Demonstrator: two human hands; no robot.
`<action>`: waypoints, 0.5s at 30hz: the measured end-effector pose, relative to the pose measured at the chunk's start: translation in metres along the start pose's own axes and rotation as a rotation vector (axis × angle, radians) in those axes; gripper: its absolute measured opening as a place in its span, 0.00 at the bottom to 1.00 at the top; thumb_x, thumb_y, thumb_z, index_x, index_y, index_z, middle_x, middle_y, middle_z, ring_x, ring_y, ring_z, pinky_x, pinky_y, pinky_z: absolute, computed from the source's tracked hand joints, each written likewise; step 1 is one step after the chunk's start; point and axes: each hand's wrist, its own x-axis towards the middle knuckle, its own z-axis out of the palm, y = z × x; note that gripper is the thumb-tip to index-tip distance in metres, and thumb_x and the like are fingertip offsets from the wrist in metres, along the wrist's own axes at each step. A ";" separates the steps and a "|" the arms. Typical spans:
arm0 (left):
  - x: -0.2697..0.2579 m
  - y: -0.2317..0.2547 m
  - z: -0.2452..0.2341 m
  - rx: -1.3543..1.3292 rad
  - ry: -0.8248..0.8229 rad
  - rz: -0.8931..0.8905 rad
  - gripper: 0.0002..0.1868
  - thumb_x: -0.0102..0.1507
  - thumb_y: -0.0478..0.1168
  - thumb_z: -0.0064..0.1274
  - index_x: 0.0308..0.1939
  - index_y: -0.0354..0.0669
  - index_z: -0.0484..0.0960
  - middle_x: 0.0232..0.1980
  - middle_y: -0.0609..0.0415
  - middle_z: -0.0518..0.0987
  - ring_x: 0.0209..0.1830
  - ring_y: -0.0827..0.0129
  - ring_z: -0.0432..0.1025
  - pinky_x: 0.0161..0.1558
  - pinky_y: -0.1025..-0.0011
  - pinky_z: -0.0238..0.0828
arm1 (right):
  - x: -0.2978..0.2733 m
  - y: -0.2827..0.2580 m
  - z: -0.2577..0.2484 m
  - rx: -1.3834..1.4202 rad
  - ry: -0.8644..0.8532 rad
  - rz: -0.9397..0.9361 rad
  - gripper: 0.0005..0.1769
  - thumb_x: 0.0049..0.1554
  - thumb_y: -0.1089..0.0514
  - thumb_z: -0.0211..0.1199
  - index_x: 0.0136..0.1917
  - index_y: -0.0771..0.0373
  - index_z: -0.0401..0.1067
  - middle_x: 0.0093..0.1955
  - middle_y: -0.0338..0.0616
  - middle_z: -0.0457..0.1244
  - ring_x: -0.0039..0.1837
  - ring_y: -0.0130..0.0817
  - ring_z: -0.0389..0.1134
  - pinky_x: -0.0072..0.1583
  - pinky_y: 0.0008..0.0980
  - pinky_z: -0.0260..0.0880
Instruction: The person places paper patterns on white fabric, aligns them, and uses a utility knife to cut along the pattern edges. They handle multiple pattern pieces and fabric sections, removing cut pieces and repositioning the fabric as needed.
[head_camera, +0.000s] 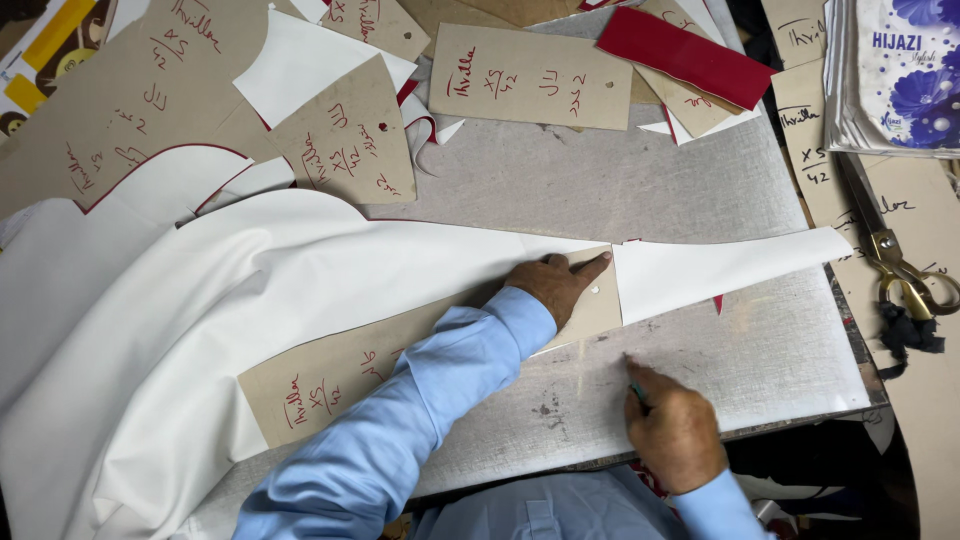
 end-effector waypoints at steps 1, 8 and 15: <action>-0.002 -0.001 0.002 0.001 -0.012 -0.004 0.38 0.73 0.35 0.35 0.82 0.71 0.41 0.63 0.38 0.72 0.51 0.51 0.79 0.49 0.57 0.81 | 0.002 0.010 -0.012 0.071 -0.134 0.044 0.18 0.54 0.61 0.67 0.58 0.58 0.80 0.49 0.50 0.73 0.33 0.35 0.74 0.36 0.32 0.79; -0.053 -0.018 0.029 -0.127 0.382 0.034 0.29 0.64 0.35 0.52 0.71 0.53 0.72 0.63 0.43 0.74 0.60 0.51 0.74 0.62 0.60 0.73 | 0.075 -0.009 -0.016 0.037 0.011 -0.042 0.30 0.51 0.48 0.74 0.65 0.58 0.75 0.44 0.53 0.73 0.36 0.37 0.73 0.44 0.36 0.77; -0.208 -0.087 0.097 -0.464 0.674 -0.350 0.21 0.52 0.37 0.66 0.50 0.54 0.88 0.68 0.51 0.73 0.69 0.51 0.64 0.69 0.61 0.64 | 0.085 -0.028 0.014 -0.538 -0.198 0.020 0.38 0.51 0.36 0.73 0.69 0.55 0.76 0.41 0.51 0.74 0.32 0.41 0.75 0.41 0.39 0.79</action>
